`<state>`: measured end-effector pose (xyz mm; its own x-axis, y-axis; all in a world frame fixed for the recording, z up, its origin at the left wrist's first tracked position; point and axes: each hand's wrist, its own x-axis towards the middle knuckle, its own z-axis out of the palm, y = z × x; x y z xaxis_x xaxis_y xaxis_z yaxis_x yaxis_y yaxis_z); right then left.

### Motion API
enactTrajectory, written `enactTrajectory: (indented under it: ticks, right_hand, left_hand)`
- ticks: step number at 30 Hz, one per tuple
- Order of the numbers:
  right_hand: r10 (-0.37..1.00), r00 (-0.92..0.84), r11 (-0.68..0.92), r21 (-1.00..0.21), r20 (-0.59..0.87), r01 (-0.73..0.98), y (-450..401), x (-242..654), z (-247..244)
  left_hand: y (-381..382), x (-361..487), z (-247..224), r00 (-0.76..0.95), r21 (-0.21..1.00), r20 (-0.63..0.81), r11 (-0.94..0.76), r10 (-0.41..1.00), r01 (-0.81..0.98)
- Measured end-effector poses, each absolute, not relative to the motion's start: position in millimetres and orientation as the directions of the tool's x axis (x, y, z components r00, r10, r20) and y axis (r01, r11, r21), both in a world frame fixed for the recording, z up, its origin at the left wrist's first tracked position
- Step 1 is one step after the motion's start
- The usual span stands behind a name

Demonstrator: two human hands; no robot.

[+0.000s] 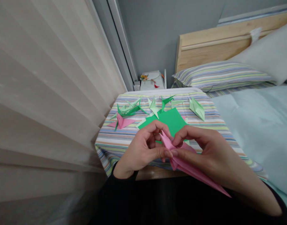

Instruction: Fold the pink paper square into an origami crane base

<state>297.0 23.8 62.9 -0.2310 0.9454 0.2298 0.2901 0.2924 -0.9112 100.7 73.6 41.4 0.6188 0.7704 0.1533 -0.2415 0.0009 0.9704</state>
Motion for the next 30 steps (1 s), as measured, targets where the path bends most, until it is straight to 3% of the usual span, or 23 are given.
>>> enactTrajectory:
  ticks: [7,15,23,27,30]
  right_hand:
    - [0.964,-0.234,0.198,-0.933,0.13,0.301,25.8,297.5,65.5]
    - [0.956,-0.255,0.222,-0.923,0.143,0.314,25.8,299.7,63.3]
    - [0.952,-0.096,0.307,-0.892,0.292,0.332,25.4,294.0,60.6]
    - [0.894,-0.043,0.399,-0.75,0.445,0.528,21.2,293.8,59.5]
    - [0.839,-0.073,0.467,-0.644,0.54,0.606,19.3,295.4,58.2]
  left_hand:
    - [75.6,97.9,37.3,0.608,0.965,0.211,-0.066,0.766,-0.252]
    - [78.6,99.5,36.6,0.543,0.949,0.308,-0.213,0.781,-0.232]
    - [72.9,102.8,41.9,0.434,0.912,0.411,-0.362,0.802,-0.193]
    - [67.5,102.4,40.7,0.361,0.872,0.466,-0.488,0.808,-0.035]
    - [66.5,101.6,41.7,0.358,0.738,0.591,-0.664,0.723,0.121]
